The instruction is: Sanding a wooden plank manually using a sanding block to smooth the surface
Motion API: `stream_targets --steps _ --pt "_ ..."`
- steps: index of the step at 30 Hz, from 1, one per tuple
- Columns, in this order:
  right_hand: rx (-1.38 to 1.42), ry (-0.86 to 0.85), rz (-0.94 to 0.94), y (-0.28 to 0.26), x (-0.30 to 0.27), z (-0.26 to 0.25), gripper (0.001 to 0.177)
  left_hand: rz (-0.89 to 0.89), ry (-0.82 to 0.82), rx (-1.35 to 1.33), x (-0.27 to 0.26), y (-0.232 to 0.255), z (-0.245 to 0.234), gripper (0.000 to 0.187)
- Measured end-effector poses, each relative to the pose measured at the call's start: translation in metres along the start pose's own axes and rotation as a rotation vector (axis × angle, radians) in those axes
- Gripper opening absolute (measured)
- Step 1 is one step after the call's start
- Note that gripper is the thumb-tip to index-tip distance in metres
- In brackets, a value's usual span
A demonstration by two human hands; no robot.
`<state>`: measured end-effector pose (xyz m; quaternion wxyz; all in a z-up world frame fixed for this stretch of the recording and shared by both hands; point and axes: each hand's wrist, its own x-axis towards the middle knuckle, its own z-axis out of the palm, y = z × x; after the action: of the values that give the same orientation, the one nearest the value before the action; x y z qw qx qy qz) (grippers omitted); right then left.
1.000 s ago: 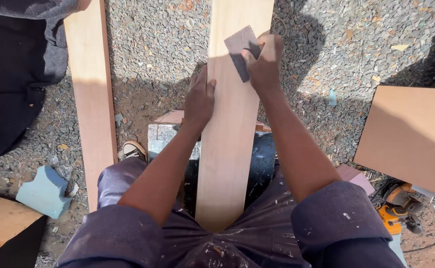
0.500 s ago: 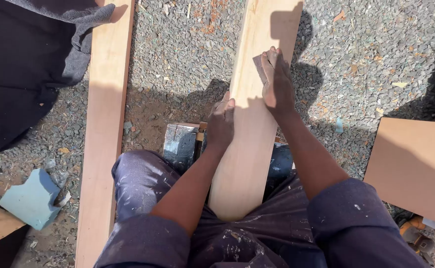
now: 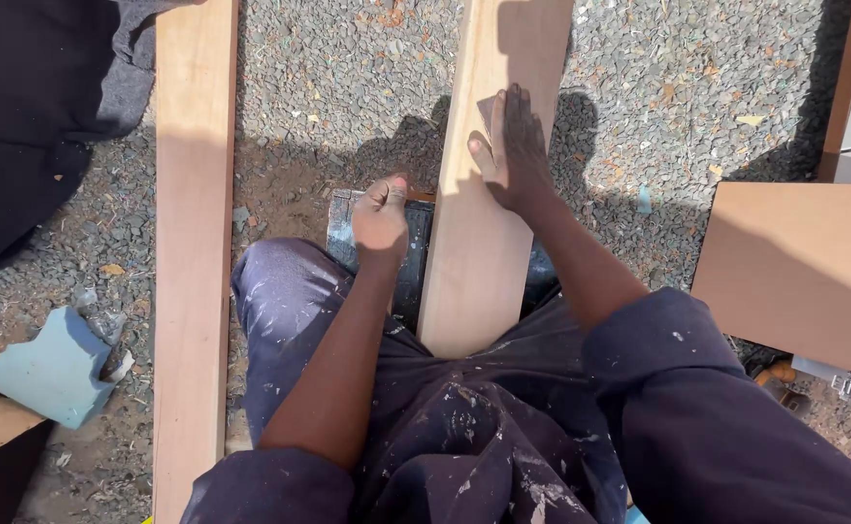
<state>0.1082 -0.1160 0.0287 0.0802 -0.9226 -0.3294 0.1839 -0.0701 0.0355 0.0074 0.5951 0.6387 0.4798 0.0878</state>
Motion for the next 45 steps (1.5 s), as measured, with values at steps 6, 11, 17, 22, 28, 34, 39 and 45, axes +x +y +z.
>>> stream_targets --steps 6,11,17,22,28,34,39,45 --pt "-0.156 -0.124 -0.563 -0.073 -0.157 0.032 0.088 -0.083 0.102 -0.379 -0.004 0.003 -0.014 0.023" --pt "-0.061 -0.007 -0.379 -0.011 -0.074 -0.008 0.068 -0.105 0.053 -0.267 -0.018 0.013 -0.010 0.027" --pt "-0.051 -0.009 -0.251 -0.039 -0.120 0.014 0.078 -0.146 0.041 -0.536 -0.036 0.014 -0.032 0.022" --pt "-0.045 -0.126 -0.763 -0.022 -0.125 0.015 0.070 -0.114 0.031 -0.436 -0.022 -0.006 -0.013 0.025" --pt "-0.146 0.026 -0.022 -0.014 -0.095 0.011 0.084 -0.140 -0.210 -0.131 -0.034 -0.029 -0.005 0.025" --pt "-0.114 -0.297 -0.652 -0.032 -0.145 0.015 0.061 -0.166 -0.095 0.037 -0.001 -0.047 -0.005 0.031" --pt "-0.002 0.051 -0.111 0.031 -0.088 0.010 0.061 -0.219 -0.202 0.131 -0.014 -0.041 -0.018 0.044" --pt "0.161 -0.080 -0.643 -0.056 -0.157 0.036 0.044 -0.197 -0.374 0.099 -0.008 -0.029 -0.011 0.082"
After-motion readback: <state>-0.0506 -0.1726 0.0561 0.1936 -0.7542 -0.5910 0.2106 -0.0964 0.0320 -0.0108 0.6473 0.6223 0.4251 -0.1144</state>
